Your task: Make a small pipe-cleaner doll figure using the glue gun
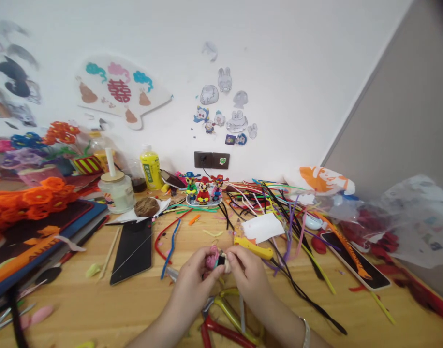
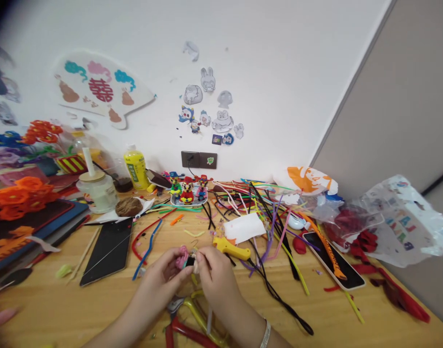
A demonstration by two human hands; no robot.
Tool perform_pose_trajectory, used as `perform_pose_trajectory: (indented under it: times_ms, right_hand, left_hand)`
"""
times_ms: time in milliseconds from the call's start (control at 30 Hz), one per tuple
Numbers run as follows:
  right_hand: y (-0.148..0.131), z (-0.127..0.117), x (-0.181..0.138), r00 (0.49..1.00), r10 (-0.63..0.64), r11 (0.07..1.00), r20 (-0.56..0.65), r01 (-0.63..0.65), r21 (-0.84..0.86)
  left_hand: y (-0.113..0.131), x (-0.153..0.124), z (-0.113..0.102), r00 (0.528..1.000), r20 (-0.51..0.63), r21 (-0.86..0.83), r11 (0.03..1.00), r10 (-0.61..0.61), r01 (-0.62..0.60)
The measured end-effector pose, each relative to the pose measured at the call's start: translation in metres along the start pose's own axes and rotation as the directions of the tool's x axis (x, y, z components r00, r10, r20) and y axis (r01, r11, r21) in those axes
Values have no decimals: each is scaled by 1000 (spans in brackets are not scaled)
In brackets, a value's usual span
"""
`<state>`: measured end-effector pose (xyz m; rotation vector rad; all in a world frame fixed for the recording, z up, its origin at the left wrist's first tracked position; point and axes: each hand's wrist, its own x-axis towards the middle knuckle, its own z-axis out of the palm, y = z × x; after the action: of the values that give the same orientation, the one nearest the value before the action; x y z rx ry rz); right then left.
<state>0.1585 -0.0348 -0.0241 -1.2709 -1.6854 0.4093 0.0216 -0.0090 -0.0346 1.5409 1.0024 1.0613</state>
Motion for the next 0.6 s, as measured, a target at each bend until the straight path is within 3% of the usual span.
perform_pose_trajectory:
  times_ms: [333, 600]
  right_hand:
    - [4, 0, 2, 999, 51, 999, -8, -51, 13]
    - [9, -4, 5, 994, 98, 992, -51, -101, -71]
  left_hand:
    - [6, 5, -5, 999, 33, 66, 998, 14, -16]
    - [18, 9, -9, 989, 144, 64, 997, 27, -36]
